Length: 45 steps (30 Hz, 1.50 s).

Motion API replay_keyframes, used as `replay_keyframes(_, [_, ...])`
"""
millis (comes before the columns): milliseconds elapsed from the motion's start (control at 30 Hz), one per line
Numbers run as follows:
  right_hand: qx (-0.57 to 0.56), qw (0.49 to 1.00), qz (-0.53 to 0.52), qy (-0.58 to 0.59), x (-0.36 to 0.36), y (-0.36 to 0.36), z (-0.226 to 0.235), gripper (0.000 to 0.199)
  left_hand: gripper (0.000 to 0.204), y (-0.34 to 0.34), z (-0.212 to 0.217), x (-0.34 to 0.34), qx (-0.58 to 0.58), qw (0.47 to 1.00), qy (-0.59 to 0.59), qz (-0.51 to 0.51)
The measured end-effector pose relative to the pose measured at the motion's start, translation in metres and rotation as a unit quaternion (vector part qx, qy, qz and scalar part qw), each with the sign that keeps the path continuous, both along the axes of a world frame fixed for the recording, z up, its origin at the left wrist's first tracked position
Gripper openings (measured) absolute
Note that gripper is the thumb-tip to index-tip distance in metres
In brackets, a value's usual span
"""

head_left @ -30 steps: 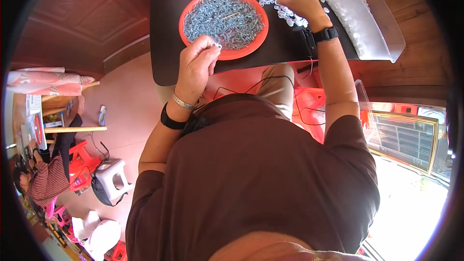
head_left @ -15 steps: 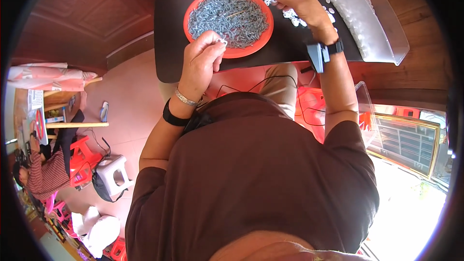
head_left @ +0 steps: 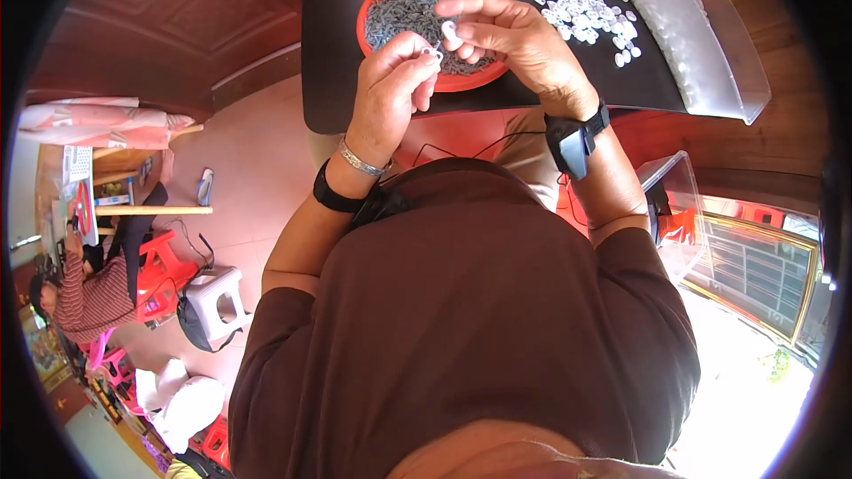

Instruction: Assembling small white plastic components onto metal pins manually.

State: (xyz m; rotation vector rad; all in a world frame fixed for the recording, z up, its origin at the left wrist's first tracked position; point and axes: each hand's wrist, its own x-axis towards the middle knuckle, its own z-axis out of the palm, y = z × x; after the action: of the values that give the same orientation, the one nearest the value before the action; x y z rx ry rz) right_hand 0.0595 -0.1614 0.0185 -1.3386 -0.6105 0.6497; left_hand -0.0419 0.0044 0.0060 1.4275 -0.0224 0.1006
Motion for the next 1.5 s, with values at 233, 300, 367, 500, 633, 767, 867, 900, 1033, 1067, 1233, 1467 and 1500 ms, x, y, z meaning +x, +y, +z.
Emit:
replay_keyframes(233, [0.006,0.994,-0.012,-0.111,-0.027,0.014,0.002,0.025,0.020,0.006,-0.006,-0.003,-0.039,0.999,-0.012,0.005])
replay_keyframes(300, [0.019,0.994,-0.008,-0.111,-0.028,0.015,-0.002,0.023,0.019,0.007,-0.007,-0.004,-0.045,0.999,-0.008,0.005])
replay_keyframes(367, [0.032,0.993,-0.005,-0.110,-0.028,0.015,-0.003,0.022,0.019,0.008,-0.009,-0.004,-0.062,0.998,-0.015,-0.005])
replay_keyframes(500, [0.032,0.994,-0.035,-0.097,-0.027,0.016,-0.006,0.016,0.018,0.008,-0.011,-0.002,-0.090,0.996,-0.016,-0.016])
replay_keyframes(633, [0.075,0.989,-0.055,-0.116,-0.031,0.020,-0.016,0.012,0.017,0.007,-0.013,-0.001,-0.112,0.993,-0.028,-0.003])
replay_keyframes(767, [0.105,0.992,-0.021,-0.063,-0.037,0.018,-0.019,0.015,0.016,0.008,-0.018,0.001,-0.109,0.993,-0.036,0.007])
replay_keyframes(867, [0.072,0.987,-0.054,-0.131,-0.037,0.019,-0.020,0.016,0.016,0.010,-0.018,0.001,-0.113,0.993,-0.030,0.005])
replay_keyframes(900, [0.071,0.988,-0.053,-0.130,-0.037,0.018,-0.019,0.016,0.016,0.009,-0.019,0.001,-0.113,0.993,-0.029,0.006])
replay_keyframes(1033, [0.071,0.996,-0.029,-0.051,-0.037,0.015,-0.011,0.014,0.017,0.007,-0.021,0.004,-0.137,0.990,-0.027,0.010])
replay_keyframes(1067, [0.064,0.997,-0.036,-0.027,-0.036,0.015,-0.011,0.013,0.017,0.007,-0.022,0.004,-0.136,0.990,-0.024,0.009])
replay_keyframes(1233, [-0.008,0.998,-0.029,-0.048,-0.029,0.008,-0.013,0.014,0.017,0.005,-0.019,0.004,-0.130,0.991,-0.024,0.003])
replay_keyframes(1467, [0.001,0.993,-0.116,0.004,-0.025,0.013,-0.013,0.017,0.017,0.004,-0.016,0.003,-0.048,0.998,-0.027,0.040])
replay_keyframes(1500, [0.000,0.993,-0.116,0.004,-0.025,0.013,-0.012,0.017,0.017,0.003,-0.015,0.003,-0.048,0.998,-0.027,0.040])
